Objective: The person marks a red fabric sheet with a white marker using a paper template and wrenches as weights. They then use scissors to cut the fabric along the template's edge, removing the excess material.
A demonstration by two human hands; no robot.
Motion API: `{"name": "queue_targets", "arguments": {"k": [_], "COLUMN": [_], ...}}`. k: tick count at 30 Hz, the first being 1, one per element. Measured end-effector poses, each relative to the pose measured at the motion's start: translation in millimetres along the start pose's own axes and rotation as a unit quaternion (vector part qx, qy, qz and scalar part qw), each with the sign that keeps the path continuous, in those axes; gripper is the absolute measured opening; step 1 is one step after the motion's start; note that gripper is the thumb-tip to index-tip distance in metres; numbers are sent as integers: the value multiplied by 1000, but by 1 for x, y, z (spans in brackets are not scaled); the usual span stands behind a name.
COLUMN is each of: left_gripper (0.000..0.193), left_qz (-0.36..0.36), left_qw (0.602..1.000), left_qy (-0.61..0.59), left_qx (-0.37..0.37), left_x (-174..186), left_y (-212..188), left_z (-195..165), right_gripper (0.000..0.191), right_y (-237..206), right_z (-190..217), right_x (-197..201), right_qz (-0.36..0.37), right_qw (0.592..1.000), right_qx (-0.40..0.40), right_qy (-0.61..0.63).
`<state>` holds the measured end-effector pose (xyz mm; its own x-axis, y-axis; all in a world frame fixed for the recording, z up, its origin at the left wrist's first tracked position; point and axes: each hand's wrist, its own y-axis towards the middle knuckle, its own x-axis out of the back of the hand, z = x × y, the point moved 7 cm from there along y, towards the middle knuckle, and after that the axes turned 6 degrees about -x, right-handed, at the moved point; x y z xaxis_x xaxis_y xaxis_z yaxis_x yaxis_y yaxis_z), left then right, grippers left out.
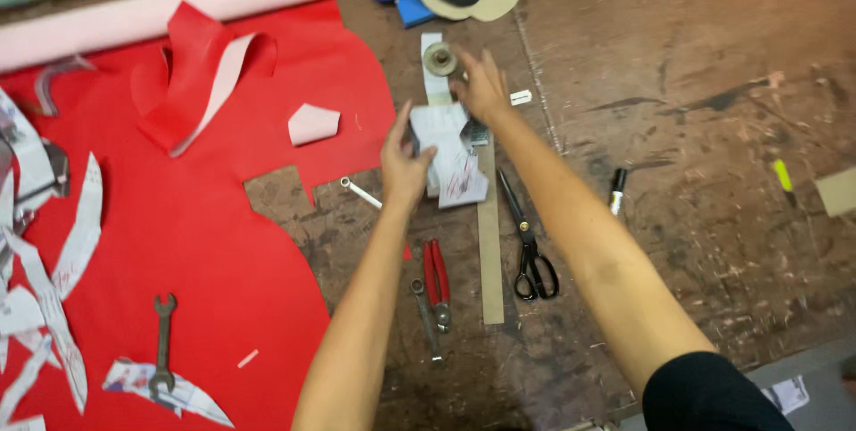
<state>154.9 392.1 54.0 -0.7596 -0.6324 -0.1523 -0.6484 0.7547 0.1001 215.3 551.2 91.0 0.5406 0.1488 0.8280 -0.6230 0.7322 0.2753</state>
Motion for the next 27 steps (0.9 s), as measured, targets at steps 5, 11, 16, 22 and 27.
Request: {"name": "queue_targets", "arguments": {"k": [5, 11, 16, 22, 27], "left_gripper": [88, 78, 69, 58, 43], "left_qz": [-6, -5, -110, -232, -141], "left_qw": [996, 956, 949, 940, 963], "left_qy": [86, 284, 295, 241, 223], "left_qx": [19, -74, -38, -65, -49], "left_x": [-14, -25, -32, -11, 40], "left_y": [49, 72, 62, 29, -61], "left_z": [5, 7, 25, 28, 41], "right_gripper": [36, 26, 25, 30, 48], "right_y": [36, 40, -12, -45, -76], "right_z": [-7, -30, -45, -19, -17], "right_x": [-30, 2, 3, -47, -55], "right_qz": [117, -65, -89, -18, -17], "right_qw": [991, 989, 966, 996, 993], "right_qx": [-57, -46, -123, -27, -42], "right_qy": [42, 128, 210, 86, 111]}}
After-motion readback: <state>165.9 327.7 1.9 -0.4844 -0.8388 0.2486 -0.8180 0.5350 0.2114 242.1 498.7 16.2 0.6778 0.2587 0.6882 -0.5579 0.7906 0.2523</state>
